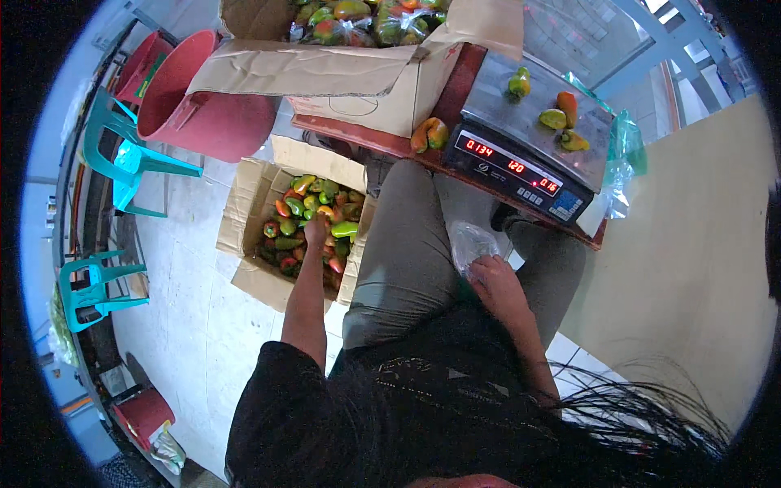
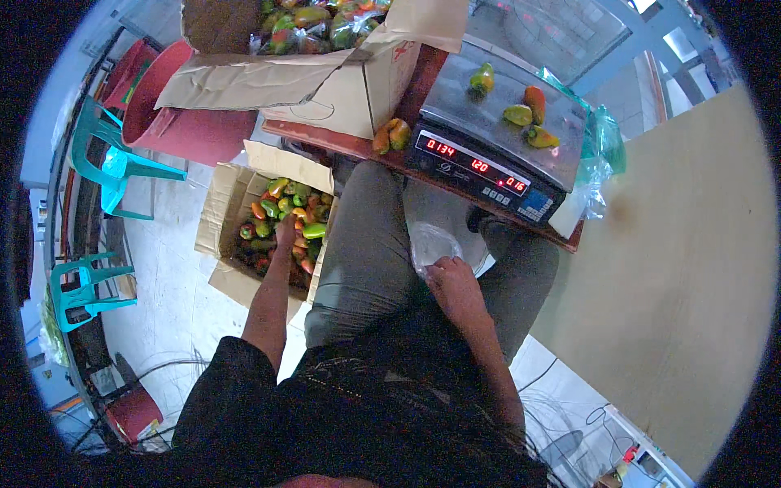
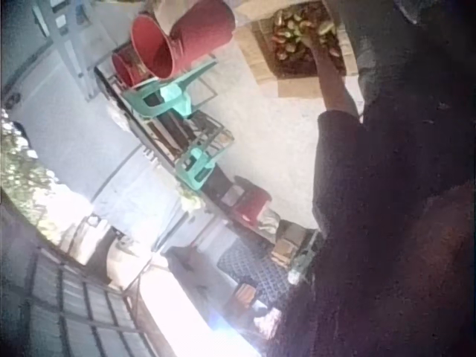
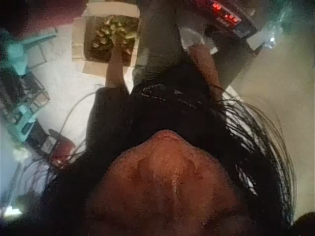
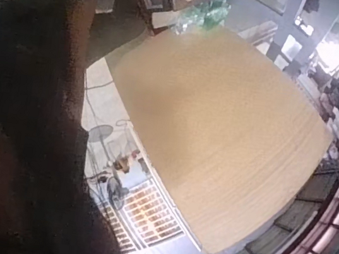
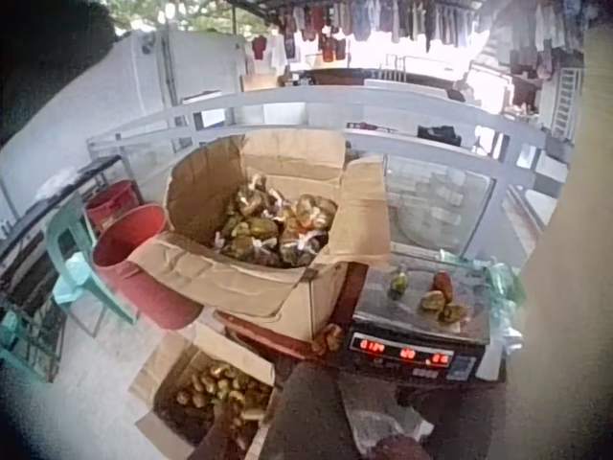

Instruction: The person picks up several peppers from a box, places them on a digital scale to weigh them, and then puts them into a clear plastic bag.

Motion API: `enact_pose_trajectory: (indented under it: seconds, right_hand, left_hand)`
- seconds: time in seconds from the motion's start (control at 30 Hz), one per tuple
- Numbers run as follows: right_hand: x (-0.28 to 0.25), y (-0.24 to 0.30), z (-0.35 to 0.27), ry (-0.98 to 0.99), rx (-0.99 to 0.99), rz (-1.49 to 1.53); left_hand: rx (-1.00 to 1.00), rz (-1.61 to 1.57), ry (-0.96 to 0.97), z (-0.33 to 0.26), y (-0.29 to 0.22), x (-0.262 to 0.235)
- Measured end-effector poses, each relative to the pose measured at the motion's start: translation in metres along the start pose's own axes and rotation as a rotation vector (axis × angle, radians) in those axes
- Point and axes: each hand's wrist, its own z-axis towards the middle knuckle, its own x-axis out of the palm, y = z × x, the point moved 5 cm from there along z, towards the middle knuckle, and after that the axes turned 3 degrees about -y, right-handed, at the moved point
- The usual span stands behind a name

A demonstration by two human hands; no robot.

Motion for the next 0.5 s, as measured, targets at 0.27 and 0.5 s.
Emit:
enact_pose_trajectory:
  seconds: [0.27,0.5]
  right_hand:
    - [0.01,-0.005,0.004,0.013,0.054,-0.015]
    - [0.008,-0.004,0.007,0.018,0.053,0.011]
  left_hand:
    - [0.142,0.532,0.081,0.01,-0.027,0.016]
    - [0.297,0.571,-0.145,0.024,-0.04,0.019]
